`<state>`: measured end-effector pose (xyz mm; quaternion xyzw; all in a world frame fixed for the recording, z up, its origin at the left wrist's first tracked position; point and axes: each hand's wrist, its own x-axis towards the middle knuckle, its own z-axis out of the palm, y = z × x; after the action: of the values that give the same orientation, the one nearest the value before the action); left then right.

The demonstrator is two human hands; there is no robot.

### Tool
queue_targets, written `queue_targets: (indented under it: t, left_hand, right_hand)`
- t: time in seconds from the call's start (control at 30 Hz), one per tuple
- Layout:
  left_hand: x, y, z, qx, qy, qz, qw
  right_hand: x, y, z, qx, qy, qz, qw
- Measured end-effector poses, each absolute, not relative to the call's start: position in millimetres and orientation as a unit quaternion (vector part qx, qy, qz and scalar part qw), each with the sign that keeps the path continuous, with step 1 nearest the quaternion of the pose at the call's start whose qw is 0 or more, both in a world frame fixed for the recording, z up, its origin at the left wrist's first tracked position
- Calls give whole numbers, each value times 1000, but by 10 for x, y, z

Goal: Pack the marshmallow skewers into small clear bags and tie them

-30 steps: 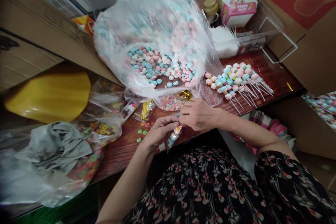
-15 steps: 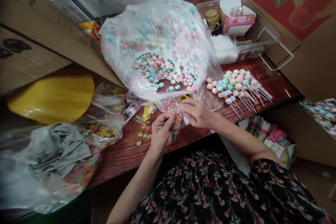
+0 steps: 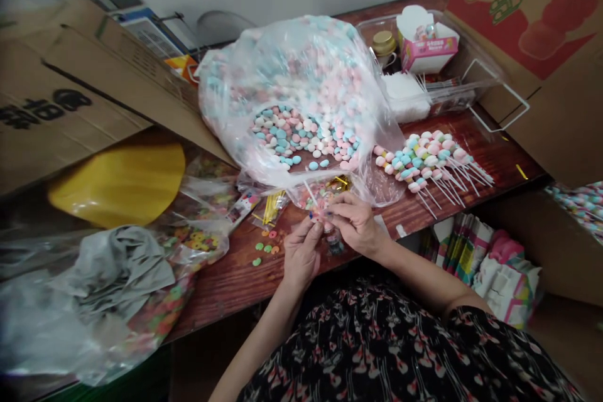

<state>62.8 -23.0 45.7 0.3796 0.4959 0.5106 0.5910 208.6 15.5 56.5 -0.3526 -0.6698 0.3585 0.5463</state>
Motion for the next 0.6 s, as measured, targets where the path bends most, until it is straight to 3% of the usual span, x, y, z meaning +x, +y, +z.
queue_targets:
  t: [0.13,0.33,0.5,0.6]
  left_hand:
    - [637,-272,403,355,479,567,568]
    - [662,-270,457,310,454,506,665]
    - [668,-217,498,297,456,489,682]
    - [652,-201,512,276,471,494,677]
  right_hand:
    - [2052,89,592,-341,-670,358,554]
    - [1956,41,568,-367,-646,337,578]
    - [1892,57,476,-419,-591,386,570]
    - [1995,88,458,-420,-651,303,555]
